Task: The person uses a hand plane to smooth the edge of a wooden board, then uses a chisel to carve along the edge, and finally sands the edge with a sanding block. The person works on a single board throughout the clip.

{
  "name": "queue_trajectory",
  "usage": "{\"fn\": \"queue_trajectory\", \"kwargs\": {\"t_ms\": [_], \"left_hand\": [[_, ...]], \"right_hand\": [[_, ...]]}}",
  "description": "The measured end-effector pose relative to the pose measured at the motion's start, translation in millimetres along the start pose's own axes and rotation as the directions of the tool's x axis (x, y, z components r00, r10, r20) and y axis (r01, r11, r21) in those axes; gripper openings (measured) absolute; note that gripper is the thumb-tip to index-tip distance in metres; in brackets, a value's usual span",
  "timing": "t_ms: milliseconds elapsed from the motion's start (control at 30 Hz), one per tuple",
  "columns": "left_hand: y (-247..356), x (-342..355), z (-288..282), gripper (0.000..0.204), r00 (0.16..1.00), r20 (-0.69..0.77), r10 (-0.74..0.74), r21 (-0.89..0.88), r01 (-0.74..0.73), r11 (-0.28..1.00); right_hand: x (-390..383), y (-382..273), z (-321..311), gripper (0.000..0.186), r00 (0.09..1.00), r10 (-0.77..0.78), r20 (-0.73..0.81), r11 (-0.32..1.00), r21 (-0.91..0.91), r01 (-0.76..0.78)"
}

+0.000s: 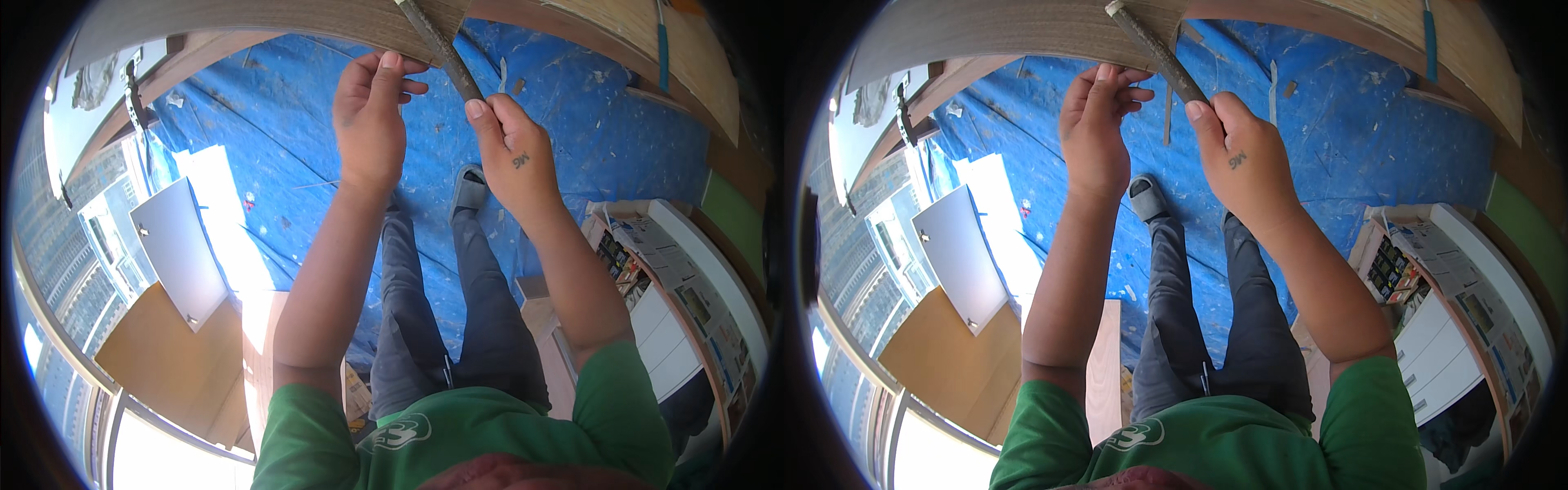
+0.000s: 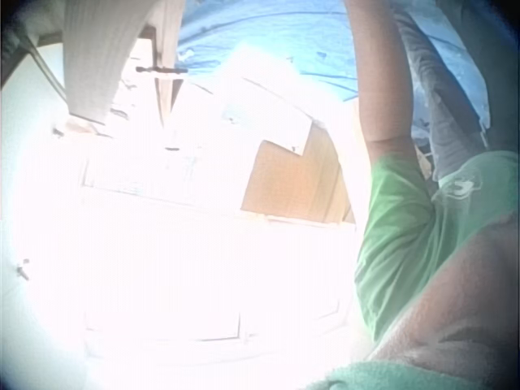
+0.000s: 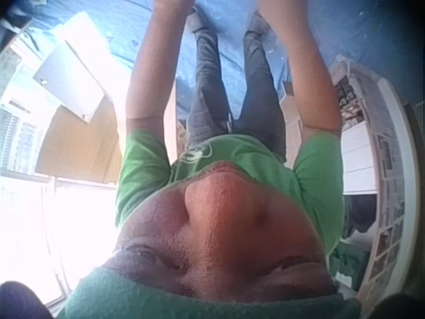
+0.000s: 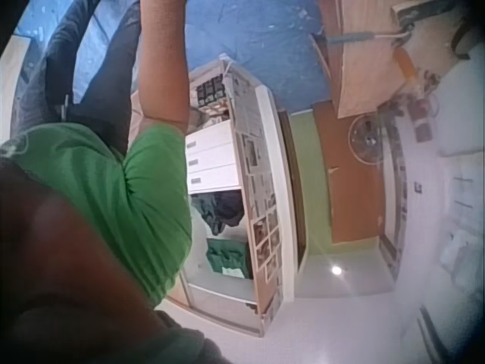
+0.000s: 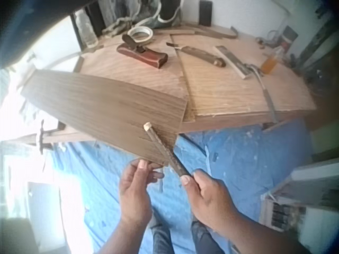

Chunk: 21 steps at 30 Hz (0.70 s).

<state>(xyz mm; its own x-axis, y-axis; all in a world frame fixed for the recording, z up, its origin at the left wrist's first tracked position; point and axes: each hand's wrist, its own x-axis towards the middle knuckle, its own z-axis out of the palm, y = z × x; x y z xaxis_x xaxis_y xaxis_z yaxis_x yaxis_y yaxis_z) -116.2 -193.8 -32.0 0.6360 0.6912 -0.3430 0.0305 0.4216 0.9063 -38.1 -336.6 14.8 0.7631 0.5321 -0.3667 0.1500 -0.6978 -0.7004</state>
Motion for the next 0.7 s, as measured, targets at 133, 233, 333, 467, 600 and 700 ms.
{"fn": "queue_trajectory", "kwargs": {"t_ms": [133, 233, 333, 467, 600, 700], "left_hand": [[-9.8, -0.3, 12.1, 0.039, 0.983, -0.071, 0.170, 0.175, -0.155, 0.972], [-14.5, -0.2, 14.7, 0.054, 0.945, -0.075, 0.319, 0.506, -0.239, 0.829], [-15.7, 2.9, 11.1, 0.062, 0.912, -0.037, 0.409, 0.703, -0.267, 0.659], [-18.8, 1.9, -2.6, 0.058, 0.862, 0.047, 0.505, 0.808, -0.330, 0.488], [-18.7, 10.9, -10.3, 0.044, 0.535, 0.266, 0.802, 0.826, -0.555, 0.096], [-13.4, 18.0, -14.8, 0.033, 0.440, 0.430, 0.788, 0.789, -0.608, -0.091]], "right_hand": [[-20.7, 31.0, -3.8, 0.039, 0.992, 0.122, -0.016, 0.956, 0.272, -0.113], [-27.4, 33.2, -15.5, 0.039, 0.971, 0.239, -0.011, 0.871, 0.444, -0.209], [-28.5, 44.0, -19.1, 0.040, 0.967, 0.256, 0.009, 0.827, 0.516, -0.224], [-34.3, 56.0, -17.4, 0.041, 0.962, 0.269, 0.051, 0.796, 0.550, -0.252], [-40.2, 65.7, -13.9, 0.040, 0.960, 0.259, 0.106, 0.777, 0.567, -0.272], [-47.1, 70.9, -12.0, 0.040, 0.948, 0.283, 0.147, 0.759, 0.569, -0.315]]}}
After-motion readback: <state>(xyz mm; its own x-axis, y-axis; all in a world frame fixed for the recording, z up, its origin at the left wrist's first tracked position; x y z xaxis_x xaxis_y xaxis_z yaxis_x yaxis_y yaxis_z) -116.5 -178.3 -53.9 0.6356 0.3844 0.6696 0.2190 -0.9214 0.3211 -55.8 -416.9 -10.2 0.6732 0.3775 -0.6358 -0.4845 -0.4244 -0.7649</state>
